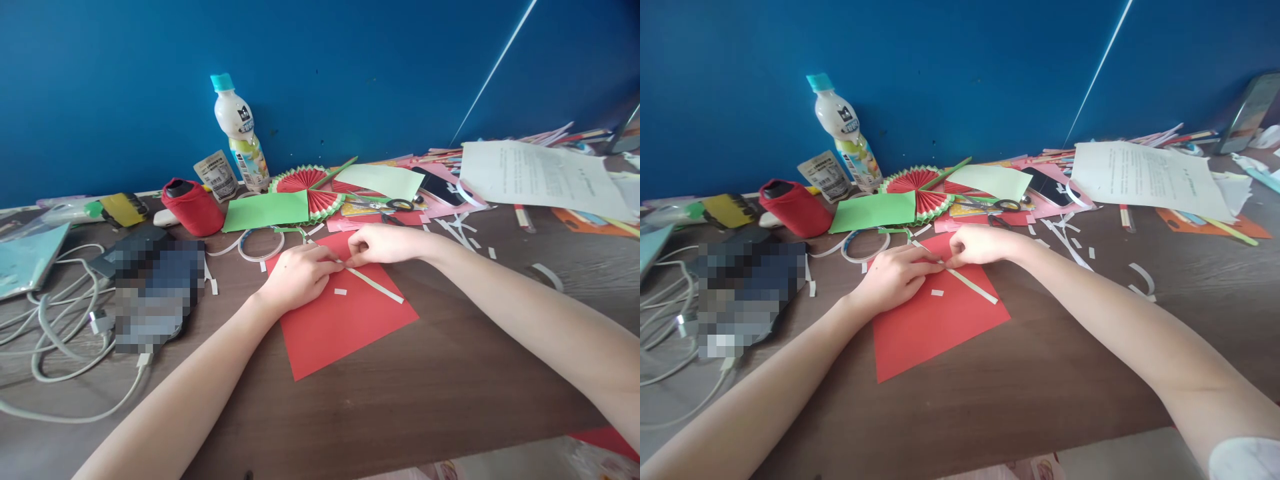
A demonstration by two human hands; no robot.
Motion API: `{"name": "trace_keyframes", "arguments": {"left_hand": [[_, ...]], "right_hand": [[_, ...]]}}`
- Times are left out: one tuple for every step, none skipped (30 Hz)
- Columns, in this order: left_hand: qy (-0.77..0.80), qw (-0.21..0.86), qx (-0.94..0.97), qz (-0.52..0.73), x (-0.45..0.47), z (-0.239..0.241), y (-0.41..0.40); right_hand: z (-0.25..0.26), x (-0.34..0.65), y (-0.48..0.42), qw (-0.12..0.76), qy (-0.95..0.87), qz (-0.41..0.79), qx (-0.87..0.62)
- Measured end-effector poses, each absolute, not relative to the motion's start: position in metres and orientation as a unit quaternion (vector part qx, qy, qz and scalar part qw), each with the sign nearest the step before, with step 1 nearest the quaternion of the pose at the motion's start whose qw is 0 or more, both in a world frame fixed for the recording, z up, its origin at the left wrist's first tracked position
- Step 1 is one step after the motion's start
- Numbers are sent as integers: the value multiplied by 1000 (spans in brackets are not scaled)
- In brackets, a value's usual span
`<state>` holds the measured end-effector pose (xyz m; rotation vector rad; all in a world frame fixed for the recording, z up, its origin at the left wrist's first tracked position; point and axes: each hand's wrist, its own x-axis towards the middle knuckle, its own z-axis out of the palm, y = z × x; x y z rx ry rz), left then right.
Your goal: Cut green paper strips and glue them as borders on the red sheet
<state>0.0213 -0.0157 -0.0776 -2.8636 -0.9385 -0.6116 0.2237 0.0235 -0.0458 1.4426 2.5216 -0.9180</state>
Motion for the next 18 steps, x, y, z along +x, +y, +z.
{"name": "trace_keyframes", "arguments": {"left_hand": [[-308, 20, -930, -201, 21, -77, -15], [-311, 5, -928, -204, 21, -77, -15], [-313, -10, -927, -206, 21, -77, -15], [-315, -24, -926, -207, 21, -77, -15], [-318, -35, -924, -209, 21, -77, -14], [-319, -42, -923, -210, 21, -77, -14], [-320, -46, -923, -210, 21, -77, -14], [-322, -48, -922, -210, 21, -77, -14], [-322, -49, -922, -209, 21, -77, -14], [-323, -50, -922, -209, 21, -77, -14], [-323, -51, -922, -209, 21, -76, -14], [-324, -53, -922, -207, 21, -76, -15], [-325, -56, -922, -204, 21, -75, -15], [-326, -60, -922, -199, 21, -74, -15], [-330, -70, -921, -196, 21, -73, -16], [-337, -88, -916, -198, 21, -71, -16], [-348, -114, -907, -208, 20, -70, -15], [-361, -146, -892, -228, 20, -70, -14]], "right_hand": [[-46, 224, 24, 45, 829, -299, 470], [-46, 225, 24, 43, 833, -296, 466], [-46, 225, 24, 41, 837, -292, 461], [-45, 225, 24, 42, 841, -289, 456], [-44, 225, 24, 44, 844, -286, 452], [-42, 225, 24, 50, 845, -285, 449], [-41, 225, 24, 58, 846, -286, 447], [-39, 225, 24, 68, 845, -289, 444], [-37, 224, 23, 79, 845, -292, 441], [-35, 224, 23, 91, 844, -296, 437], [-33, 224, 23, 102, 843, -300, 434], [-31, 224, 23, 110, 842, -303, 432], [-30, 224, 23, 115, 841, -306, 432], [-30, 225, 23, 118, 840, -310, 430], [-30, 226, 24, 116, 840, -316, 426], [-30, 227, 24, 108, 840, -323, 422], [-32, 228, 25, 93, 841, -330, 419], [-34, 229, 27, 71, 841, -334, 419]]}}
